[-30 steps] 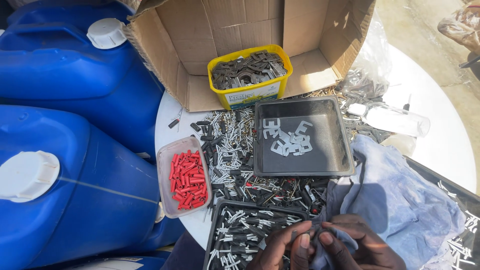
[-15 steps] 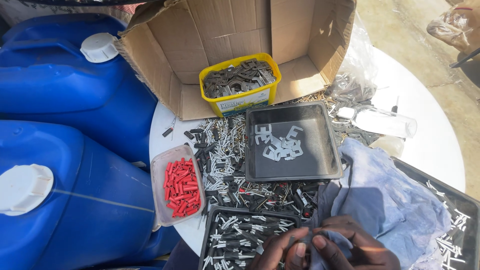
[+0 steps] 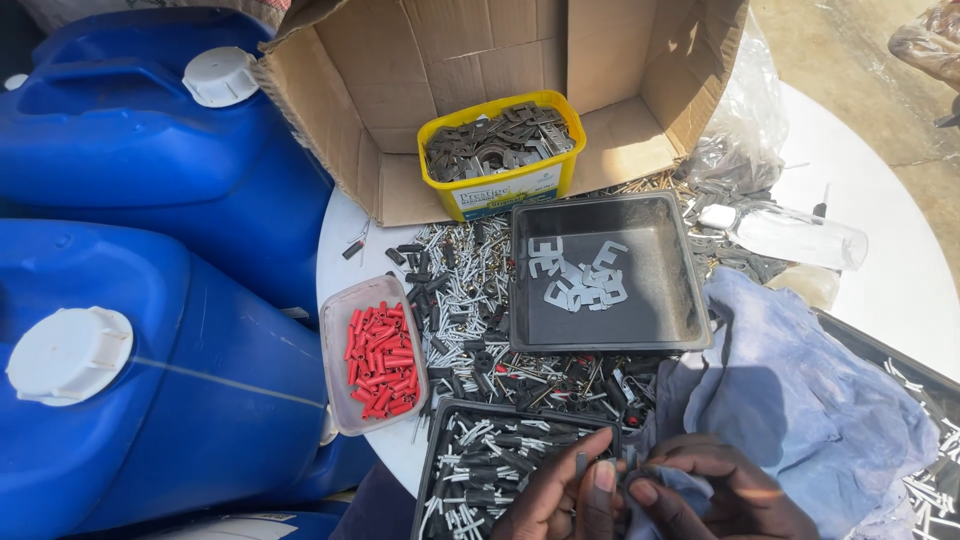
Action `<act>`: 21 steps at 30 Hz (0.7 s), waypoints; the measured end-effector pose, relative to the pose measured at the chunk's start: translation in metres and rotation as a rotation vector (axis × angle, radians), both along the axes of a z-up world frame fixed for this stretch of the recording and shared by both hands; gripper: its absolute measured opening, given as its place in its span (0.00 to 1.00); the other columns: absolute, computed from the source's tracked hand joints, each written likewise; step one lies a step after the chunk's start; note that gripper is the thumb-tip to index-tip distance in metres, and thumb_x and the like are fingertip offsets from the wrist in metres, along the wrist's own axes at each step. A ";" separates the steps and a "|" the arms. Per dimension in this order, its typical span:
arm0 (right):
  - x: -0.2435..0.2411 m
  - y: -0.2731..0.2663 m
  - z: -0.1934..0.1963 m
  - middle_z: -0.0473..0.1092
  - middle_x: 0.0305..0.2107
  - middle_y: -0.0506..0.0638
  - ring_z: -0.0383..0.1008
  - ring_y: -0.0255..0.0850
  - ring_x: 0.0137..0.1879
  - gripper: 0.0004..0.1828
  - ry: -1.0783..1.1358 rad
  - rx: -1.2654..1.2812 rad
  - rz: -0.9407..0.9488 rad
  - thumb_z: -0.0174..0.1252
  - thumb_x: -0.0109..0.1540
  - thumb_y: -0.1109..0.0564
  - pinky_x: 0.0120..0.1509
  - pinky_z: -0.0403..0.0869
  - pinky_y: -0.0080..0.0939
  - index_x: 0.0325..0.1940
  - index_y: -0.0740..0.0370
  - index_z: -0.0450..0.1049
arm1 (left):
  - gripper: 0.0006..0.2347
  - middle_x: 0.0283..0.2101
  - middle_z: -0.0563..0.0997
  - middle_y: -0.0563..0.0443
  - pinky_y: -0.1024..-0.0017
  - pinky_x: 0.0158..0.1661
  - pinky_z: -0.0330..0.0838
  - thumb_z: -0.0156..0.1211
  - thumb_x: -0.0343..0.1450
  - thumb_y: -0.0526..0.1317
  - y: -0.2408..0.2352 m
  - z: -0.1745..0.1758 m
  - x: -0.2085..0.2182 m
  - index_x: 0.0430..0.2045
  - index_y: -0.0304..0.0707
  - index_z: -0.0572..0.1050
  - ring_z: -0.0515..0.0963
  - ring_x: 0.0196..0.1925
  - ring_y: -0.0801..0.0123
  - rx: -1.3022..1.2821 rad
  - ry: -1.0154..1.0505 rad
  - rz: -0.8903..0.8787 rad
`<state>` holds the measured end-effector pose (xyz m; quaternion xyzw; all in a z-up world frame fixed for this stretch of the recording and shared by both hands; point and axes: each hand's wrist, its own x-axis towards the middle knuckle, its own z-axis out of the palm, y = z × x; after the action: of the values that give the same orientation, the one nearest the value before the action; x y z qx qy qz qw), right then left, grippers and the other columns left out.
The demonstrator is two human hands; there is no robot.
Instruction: Cleaning and sorting small metal fasteners using a cloth and cleaning solution
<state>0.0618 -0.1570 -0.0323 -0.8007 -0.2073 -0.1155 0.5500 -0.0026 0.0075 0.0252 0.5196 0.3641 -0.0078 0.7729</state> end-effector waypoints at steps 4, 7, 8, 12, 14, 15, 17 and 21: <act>0.003 0.021 0.028 0.79 0.32 0.49 0.82 0.34 0.40 0.09 -0.081 0.120 0.060 0.69 0.53 0.62 0.47 0.77 0.24 0.36 0.57 0.80 | 0.15 0.31 0.95 0.67 0.88 0.31 0.82 0.63 0.65 0.55 -0.003 -0.020 -0.002 0.38 0.63 0.93 0.90 0.28 0.88 0.340 -0.116 -0.079; 0.013 -0.005 -0.011 0.79 0.35 0.47 0.82 0.32 0.43 0.11 -0.099 0.064 0.134 0.70 0.53 0.59 0.49 0.77 0.23 0.40 0.54 0.80 | 0.15 0.30 0.94 0.63 0.85 0.30 0.84 0.59 0.68 0.56 -0.003 -0.024 -0.001 0.37 0.59 0.91 0.91 0.25 0.84 0.480 -0.280 -0.034; 0.019 -0.018 -0.033 0.80 0.37 0.44 0.84 0.30 0.45 0.15 -0.096 0.012 0.241 0.72 0.54 0.57 0.52 0.79 0.25 0.44 0.50 0.80 | 0.15 0.31 0.95 0.63 0.84 0.27 0.86 0.59 0.68 0.56 -0.003 -0.024 0.000 0.35 0.58 0.91 0.91 0.22 0.83 0.583 -0.344 0.044; -0.012 0.018 0.032 0.80 0.30 0.54 0.81 0.37 0.42 0.04 0.170 0.212 -0.095 0.69 0.52 0.65 0.37 0.76 0.28 0.29 0.63 0.81 | 0.17 0.30 0.90 0.65 0.83 0.28 0.84 0.54 0.70 0.58 -0.020 -0.031 0.001 0.31 0.61 0.92 0.90 0.25 0.85 0.695 -0.391 0.062; -0.002 0.001 0.008 0.79 0.34 0.50 0.81 0.34 0.44 0.08 0.037 0.122 0.043 0.68 0.55 0.62 0.49 0.75 0.27 0.38 0.56 0.81 | 0.16 0.26 0.91 0.64 0.84 0.26 0.83 0.53 0.70 0.56 -0.018 -0.021 0.006 0.29 0.58 0.90 0.89 0.24 0.84 0.881 -0.476 0.178; -0.001 0.003 0.013 0.79 0.34 0.50 0.81 0.34 0.44 0.08 0.028 0.125 0.044 0.68 0.55 0.62 0.49 0.75 0.27 0.38 0.56 0.81 | 0.16 0.26 0.91 0.64 0.84 0.26 0.83 0.53 0.70 0.56 -0.020 -0.024 0.007 0.29 0.58 0.90 0.89 0.24 0.84 0.883 -0.485 0.181; -0.004 0.007 0.022 0.81 0.32 0.48 0.83 0.33 0.41 0.05 0.055 0.071 -0.035 0.70 0.53 0.59 0.47 0.76 0.28 0.32 0.54 0.82 | 0.15 0.25 0.90 0.63 0.83 0.24 0.81 0.56 0.69 0.55 -0.024 -0.032 0.003 0.30 0.57 0.91 0.86 0.22 0.84 0.764 -0.445 0.157; -0.011 0.029 0.044 0.77 0.26 0.54 0.79 0.38 0.36 0.04 0.110 0.219 -0.190 0.68 0.53 0.64 0.42 0.72 0.30 0.26 0.63 0.78 | 0.18 0.31 0.93 0.70 0.81 0.28 0.85 0.51 0.69 0.59 -0.020 -0.016 -0.001 0.32 0.60 0.91 0.92 0.28 0.84 0.716 -0.324 0.066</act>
<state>0.0505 -0.1278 0.0119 -0.7571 -0.0864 -0.1450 0.6311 -0.0034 -0.0129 0.0088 0.7390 0.2336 0.2266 0.5899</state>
